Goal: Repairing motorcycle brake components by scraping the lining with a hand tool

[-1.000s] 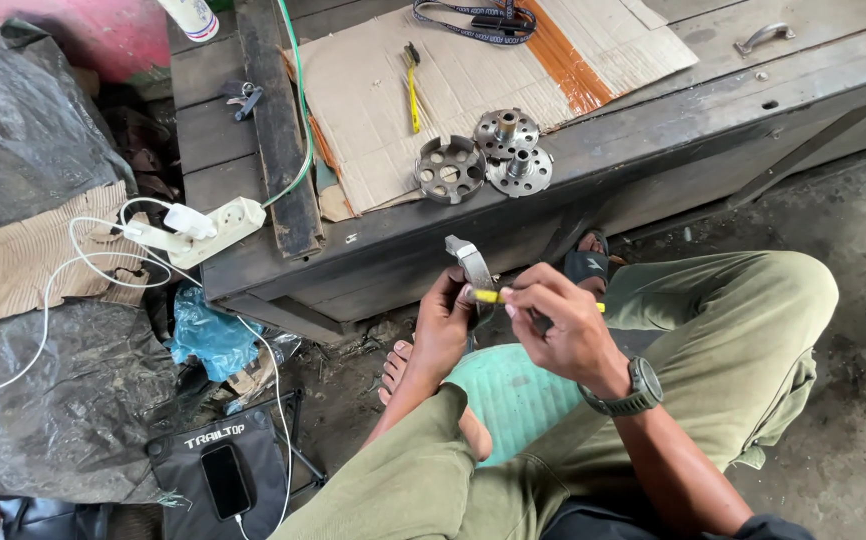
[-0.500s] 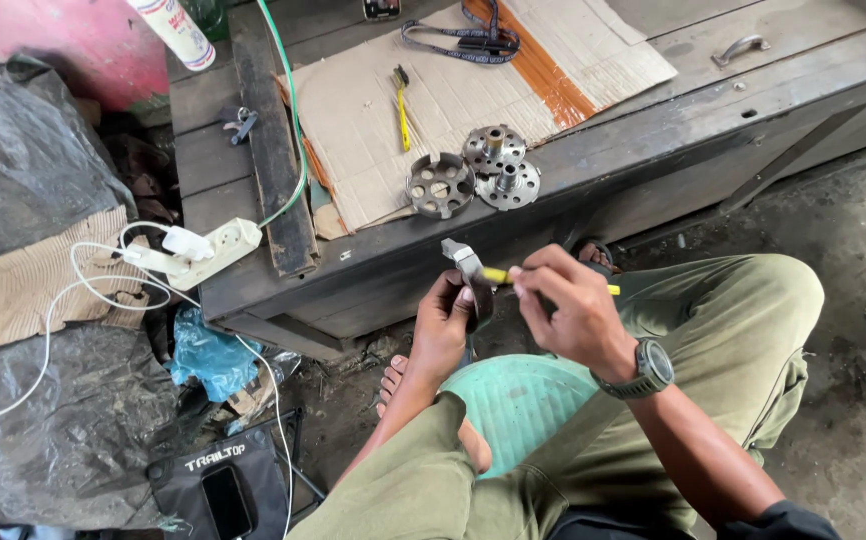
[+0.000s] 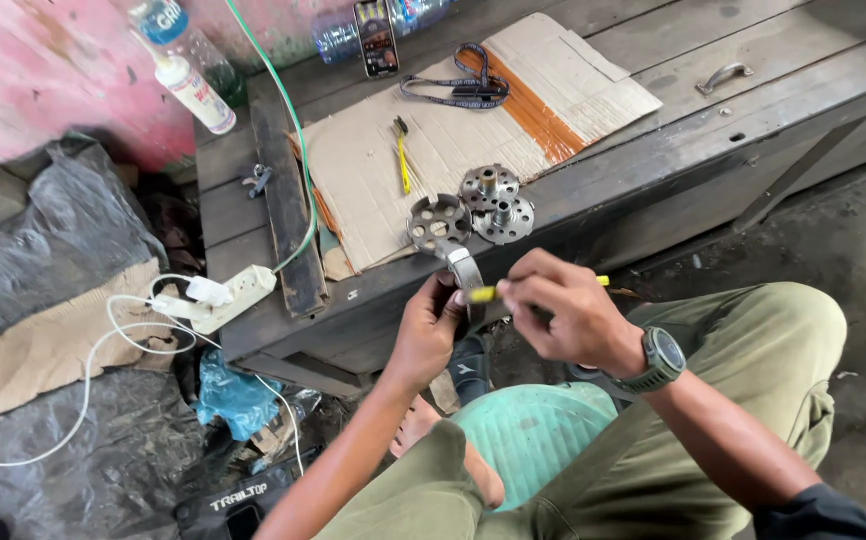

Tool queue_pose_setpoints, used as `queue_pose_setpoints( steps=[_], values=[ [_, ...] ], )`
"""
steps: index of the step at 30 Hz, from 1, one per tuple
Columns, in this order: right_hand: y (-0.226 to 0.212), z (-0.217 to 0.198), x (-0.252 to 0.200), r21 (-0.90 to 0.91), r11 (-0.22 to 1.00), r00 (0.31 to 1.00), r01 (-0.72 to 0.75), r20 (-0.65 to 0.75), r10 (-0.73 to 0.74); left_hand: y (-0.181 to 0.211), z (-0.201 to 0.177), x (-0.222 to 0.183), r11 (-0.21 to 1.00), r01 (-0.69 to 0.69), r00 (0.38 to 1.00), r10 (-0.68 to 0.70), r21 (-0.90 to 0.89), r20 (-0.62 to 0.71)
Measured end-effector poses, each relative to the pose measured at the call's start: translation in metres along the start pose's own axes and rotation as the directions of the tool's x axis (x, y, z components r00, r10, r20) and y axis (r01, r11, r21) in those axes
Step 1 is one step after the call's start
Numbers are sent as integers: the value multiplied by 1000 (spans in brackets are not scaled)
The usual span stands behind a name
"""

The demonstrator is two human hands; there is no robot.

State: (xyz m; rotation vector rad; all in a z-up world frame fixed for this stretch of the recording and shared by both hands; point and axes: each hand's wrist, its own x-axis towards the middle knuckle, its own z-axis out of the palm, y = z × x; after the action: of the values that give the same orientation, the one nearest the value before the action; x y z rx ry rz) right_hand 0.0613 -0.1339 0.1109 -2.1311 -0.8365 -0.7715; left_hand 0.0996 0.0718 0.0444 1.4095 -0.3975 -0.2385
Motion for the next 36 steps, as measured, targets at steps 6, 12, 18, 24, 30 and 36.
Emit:
queue_pose_setpoints(
  steps=[6, 12, 18, 24, 30, 36],
  values=[
    [13, -26, 27, -100, 995, 995, 22, -94, -31, 31, -16, 26, 984, 69, 983, -95, 165, 160],
    [39, -29, 26, -94, 992, 992, 85, -83, -93, 103, -17, 36, 961, 101, 976, -146, 258, 161],
    [25, -38, 31, 24, 993, 993, 118, -26, -118, 94, -16, 45, 980, 123, 979, -146, 158, 144],
    [15, -49, 30, -63, 992, 994, 113, -5, -113, 73, 3, 42, 974, 226, 965, -225, 9, 132],
    [1, -55, 29, -28, 992, 993, 120, 11, -120, 85, 26, 41, 973, 230, 963, -222, -36, 156],
    [21, -50, 11, -72, 995, 996, 76, -36, -79, 89, 26, 31, 967, 253, 956, -254, 26, 145]
  ],
)
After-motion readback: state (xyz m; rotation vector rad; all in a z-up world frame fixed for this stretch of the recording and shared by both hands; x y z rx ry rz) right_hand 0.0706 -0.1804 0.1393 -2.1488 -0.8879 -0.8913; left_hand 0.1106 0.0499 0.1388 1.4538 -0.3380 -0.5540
